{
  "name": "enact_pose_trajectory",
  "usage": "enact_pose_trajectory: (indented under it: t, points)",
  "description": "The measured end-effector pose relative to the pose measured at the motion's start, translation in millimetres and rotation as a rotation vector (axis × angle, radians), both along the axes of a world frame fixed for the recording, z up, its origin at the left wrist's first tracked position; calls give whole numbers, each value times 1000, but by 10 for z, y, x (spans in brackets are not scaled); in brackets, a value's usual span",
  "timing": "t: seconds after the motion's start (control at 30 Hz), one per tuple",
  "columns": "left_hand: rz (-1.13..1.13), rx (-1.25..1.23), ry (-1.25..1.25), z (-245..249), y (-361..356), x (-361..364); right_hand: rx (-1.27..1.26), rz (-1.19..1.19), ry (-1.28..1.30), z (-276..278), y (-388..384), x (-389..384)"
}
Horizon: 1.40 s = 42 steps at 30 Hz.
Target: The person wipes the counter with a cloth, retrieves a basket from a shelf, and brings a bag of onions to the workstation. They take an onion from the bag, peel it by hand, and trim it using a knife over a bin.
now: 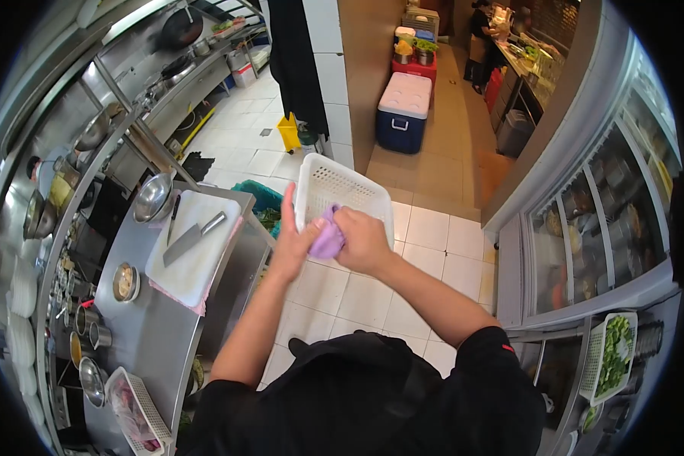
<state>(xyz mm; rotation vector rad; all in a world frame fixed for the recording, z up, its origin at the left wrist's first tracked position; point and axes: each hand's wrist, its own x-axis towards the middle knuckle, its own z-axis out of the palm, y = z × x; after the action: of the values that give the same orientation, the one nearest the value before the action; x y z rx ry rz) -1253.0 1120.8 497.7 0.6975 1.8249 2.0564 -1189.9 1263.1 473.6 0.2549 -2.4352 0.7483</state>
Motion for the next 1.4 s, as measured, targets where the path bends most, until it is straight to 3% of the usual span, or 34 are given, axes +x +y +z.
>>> enact_pose_trajectory:
  t: [0.07,0.17,0.23,0.27,0.33,0.4,0.47,0.5,0.57,0.6,0.63,0.67,0.7,0.77,0.9,1.0,1.07,1.1,1.17,1.2,1.27,1.37,1.4]
  points:
    - [50,185,1,-129,27,59,-70,-30,46,-17,-91,7]
    - [41,147,-110,-204,-120,-105,-269,93,-75,-48,-125,44]
    - [89,221,-260,-162,-205,-143,-583,249,-299,-116,32,5]
    - [101,224,-257,-155,-273,-181,-579,261,-301,-72,84,35]
    - [118,316,-214,-132,-399,-249,-241,-11,-15,108,159,143]
    - [161,292,-233,-136,-421,-189,-159,-83,-57,176,71,123]
    - [168,-69,89,-134,-292,-74,207,-230,-99,59,-24,-31]
    - [317,-208,527,-89,-179,8,209,-237,-107,50,-71,-63]
    - [349,-127,486,-47,-169,-61,235,-315,-392,81,-151,-161]
    - [385,-41,457,5,-164,-145,239,-316,-374,111,-134,-188]
    - [436,79,458,43,-198,-180,263,-293,-537,103,-134,-156]
    - [438,70,454,55,-226,-185,279,-263,-716,71,-162,-108]
    - [432,-1,518,49,-237,-171,282,-253,-729,55,-172,-98]
    - [448,-98,597,89,-243,-158,290,-33,-947,111,-120,-198]
    - [591,13,644,32,-321,-255,244,227,-1003,284,-8,-91]
    - [716,9,659,60,-446,-390,115,368,-946,335,116,-21]
    - [606,-4,541,83,-430,-299,-103,129,-572,411,109,46]
    - [601,-8,534,96,-368,-206,-107,125,-579,354,20,-1]
    - [446,4,595,140,-203,-35,-23,67,108,122,-241,-215]
    - [441,10,593,128,-218,-56,-19,60,106,-41,-276,-253]
    - [467,60,484,84,-375,-238,-269,330,-207,-261,-336,-321]
    - [676,-23,575,-133,-819,-480,118,463,-613,-91,-89,-141]
    - [804,-95,600,-198,-1007,-539,80,450,-608,18,14,-58]
